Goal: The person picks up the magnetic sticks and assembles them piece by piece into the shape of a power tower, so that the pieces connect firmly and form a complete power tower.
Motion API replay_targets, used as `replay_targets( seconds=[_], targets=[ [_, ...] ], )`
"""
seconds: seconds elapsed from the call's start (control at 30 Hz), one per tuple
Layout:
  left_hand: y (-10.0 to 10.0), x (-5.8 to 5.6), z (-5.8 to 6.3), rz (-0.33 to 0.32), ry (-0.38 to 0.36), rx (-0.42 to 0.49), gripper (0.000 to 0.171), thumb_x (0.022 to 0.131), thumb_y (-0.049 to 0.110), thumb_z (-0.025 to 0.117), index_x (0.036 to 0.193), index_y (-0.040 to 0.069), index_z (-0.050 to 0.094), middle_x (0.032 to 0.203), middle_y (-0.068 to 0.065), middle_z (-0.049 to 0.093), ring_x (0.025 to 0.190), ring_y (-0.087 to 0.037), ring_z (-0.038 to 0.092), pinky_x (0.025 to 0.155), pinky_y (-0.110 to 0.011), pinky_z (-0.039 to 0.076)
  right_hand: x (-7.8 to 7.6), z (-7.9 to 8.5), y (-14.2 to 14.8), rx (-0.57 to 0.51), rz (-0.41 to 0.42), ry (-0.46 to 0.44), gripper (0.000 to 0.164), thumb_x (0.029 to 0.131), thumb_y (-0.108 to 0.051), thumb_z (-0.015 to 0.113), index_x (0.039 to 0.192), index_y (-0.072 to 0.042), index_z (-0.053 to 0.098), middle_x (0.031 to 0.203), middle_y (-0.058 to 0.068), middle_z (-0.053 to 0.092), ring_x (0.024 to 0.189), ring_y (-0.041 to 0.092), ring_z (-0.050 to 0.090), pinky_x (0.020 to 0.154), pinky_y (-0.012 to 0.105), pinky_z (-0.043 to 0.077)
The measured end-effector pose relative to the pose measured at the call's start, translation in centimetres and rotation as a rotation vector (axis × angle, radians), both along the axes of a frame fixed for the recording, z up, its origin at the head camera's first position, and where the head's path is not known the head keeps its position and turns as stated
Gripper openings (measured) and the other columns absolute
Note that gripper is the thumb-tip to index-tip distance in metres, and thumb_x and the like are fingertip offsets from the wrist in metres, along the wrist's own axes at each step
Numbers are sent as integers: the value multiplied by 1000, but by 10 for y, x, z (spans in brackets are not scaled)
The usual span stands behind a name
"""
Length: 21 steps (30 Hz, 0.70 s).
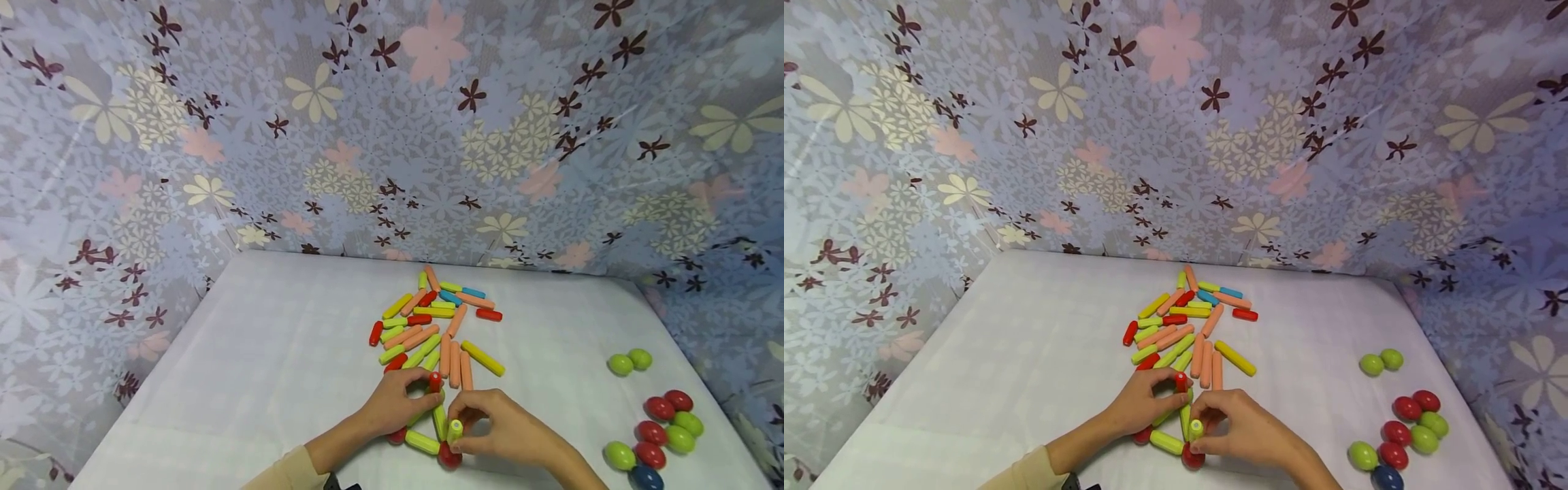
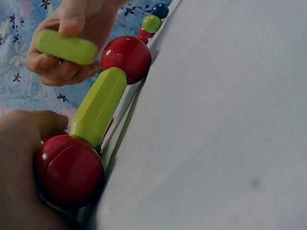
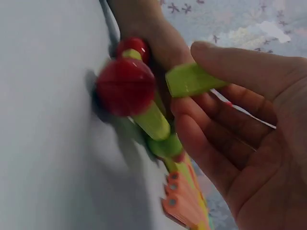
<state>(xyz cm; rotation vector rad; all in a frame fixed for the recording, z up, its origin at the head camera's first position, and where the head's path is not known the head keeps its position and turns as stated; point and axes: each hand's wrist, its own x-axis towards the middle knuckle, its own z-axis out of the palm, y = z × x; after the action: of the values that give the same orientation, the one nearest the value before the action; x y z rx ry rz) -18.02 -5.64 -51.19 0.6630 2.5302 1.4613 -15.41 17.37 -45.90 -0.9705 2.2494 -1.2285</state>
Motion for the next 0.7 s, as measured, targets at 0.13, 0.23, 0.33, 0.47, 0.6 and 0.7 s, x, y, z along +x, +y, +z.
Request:
replay_targets(
  seconds=[0.13, 0.23, 0.33, 0.47, 0.6, 0.7],
  targets=[
    [0, 0, 1, -2, 15, -9, 30, 90, 47, 63, 111, 26, 67, 104, 20, 62, 107, -2, 55, 98, -38, 42, 2, -4, -6, 44, 41, 5, 26, 83, -36, 75, 103, -22, 64, 94, -12, 66, 85, 8, 63, 79, 29, 50],
    [-1, 0, 1, 3, 7, -16, 30, 90, 48, 63, 110, 26, 67, 103, 20, 61, 106, -3, 54, 98, -38, 42, 1, -5, -5, 84, 69, 8, 27, 83, -38, 75, 105, -25, 64, 95, -15, 65, 86, 6, 61, 79, 28, 48],
    [-1, 0, 2, 5, -7, -20, 29, 90, 48, 63, 110, 27, 67, 103, 20, 61, 106, -3, 54, 98, -39, 42, -5, -1, 4, 67, 135, -65, 30, 85, -31, 74, 112, -23, 65, 100, -11, 65, 90, 12, 62, 80, 30, 50],
    [0, 0, 2, 5, -29, -28, 29, 90, 48, 63, 111, 28, 66, 105, 20, 61, 107, -3, 53, 99, -40, 41, -25, 7, 24, 4, 163, -185, 37, 89, -17, 70, 125, -13, 62, 110, 4, 66, 94, 23, 63, 81, 33, 51],
    [0, 0, 2, 5, -52, -45, 31, 90, 47, 64, 113, 27, 66, 107, 20, 60, 108, -4, 52, 100, -41, 40, -56, 7, 40, 42, -81, -21, 34, 93, -17, 66, 125, -9, 63, 111, 6, 66, 93, 21, 62, 80, 33, 51],
    [-1, 0, 3, 8, -62, -55, 32, 90, 46, 64, 114, 26, 66, 108, 19, 60, 107, -5, 52, 100, -41, 40, -82, 1, 43, 140, -328, 173, 31, 93, -18, 64, 123, -9, 63, 115, 6, 64, 97, 21, 61, 79, 37, 52]
  ],
)
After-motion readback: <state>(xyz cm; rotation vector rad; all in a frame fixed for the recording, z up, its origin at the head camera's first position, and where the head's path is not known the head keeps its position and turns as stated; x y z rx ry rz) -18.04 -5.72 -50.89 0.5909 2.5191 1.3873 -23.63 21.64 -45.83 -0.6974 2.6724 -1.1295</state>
